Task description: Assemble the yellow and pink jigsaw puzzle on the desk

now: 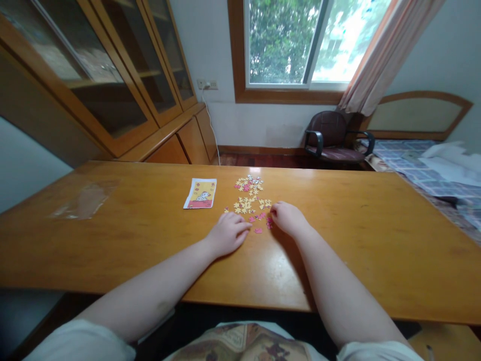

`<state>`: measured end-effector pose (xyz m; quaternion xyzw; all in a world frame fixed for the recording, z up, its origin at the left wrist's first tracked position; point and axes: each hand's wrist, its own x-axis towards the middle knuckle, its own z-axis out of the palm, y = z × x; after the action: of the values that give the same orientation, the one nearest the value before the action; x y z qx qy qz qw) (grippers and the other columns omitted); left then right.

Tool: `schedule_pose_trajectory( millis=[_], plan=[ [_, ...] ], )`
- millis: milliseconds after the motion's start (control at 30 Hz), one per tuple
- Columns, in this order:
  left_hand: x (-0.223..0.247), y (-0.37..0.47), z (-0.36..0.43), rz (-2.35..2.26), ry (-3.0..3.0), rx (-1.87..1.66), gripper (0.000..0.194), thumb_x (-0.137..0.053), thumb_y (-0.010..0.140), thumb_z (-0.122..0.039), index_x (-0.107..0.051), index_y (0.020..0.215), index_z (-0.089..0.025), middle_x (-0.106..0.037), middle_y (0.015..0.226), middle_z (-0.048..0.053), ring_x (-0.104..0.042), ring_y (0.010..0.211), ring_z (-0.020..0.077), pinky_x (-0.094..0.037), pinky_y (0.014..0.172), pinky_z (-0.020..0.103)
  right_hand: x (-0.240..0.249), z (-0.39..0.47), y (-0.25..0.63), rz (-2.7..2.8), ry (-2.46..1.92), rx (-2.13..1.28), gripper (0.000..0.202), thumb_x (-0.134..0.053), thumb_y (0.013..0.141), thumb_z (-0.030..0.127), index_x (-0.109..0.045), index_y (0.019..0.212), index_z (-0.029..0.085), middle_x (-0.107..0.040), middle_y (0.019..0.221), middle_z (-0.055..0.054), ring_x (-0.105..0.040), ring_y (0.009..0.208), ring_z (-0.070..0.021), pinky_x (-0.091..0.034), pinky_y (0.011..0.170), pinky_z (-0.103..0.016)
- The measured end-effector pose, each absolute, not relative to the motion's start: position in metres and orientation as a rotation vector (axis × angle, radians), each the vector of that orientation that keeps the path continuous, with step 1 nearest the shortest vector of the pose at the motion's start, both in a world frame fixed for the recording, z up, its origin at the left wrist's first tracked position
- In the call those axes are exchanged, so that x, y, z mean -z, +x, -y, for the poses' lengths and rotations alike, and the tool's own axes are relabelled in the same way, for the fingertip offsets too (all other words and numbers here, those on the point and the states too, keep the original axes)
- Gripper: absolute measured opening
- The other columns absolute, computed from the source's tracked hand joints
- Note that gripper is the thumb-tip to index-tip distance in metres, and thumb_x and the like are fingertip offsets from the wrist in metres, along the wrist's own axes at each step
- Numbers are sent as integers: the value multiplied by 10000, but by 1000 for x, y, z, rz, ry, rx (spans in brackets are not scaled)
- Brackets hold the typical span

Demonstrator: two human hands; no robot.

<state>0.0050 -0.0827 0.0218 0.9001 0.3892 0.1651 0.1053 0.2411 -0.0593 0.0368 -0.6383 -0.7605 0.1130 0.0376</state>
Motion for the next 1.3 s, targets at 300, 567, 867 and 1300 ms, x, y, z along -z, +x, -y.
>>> schedule_pose_trajectory(
  millis=[300, 567, 867, 1300],
  plan=[
    [-22, 25, 113, -1091, 2795, -201, 376, -457, 901, -301, -596, 1240, -218, -616, 1045, 119, -506, 998, 267, -403, 895, 459, -31, 61, 229, 2342, -1798, -382, 233, -499, 917, 275, -705, 1000, 206, -670, 1006, -63, -614, 880, -152, -420, 763, -222],
    [-16, 24, 108, -1091, 2830, -201, 377, -431, 912, -302, -623, 1211, -176, -616, 991, 119, -510, 960, 267, -421, 862, 441, -23, 62, 221, 2391, -1680, -410, 209, -576, 893, 298, -726, 1015, 219, -642, 1024, -67, -619, 858, -151, -453, 787, -238],
    [-17, 24, 107, -1064, 2827, -215, 361, -421, 922, -295, -633, 1197, -195, -630, 981, 109, -519, 932, 250, -418, 825, 412, -18, 60, 224, 2373, -1676, -411, 198, -563, 894, 256, -737, 978, 215, -646, 1011, -59, -618, 848, -143, -442, 764, -222],
    [-21, -13, 55, -1367, 2525, -598, 253, -495, 851, -199, -746, 824, -204, -674, 782, 57, -594, 790, 188, -436, 760, 312, -24, 53, 249, 2277, -1836, -320, 203, -557, 879, 286, -738, 933, 210, -667, 950, -58, -610, 788, -148, -419, 691, -216]
  ],
)
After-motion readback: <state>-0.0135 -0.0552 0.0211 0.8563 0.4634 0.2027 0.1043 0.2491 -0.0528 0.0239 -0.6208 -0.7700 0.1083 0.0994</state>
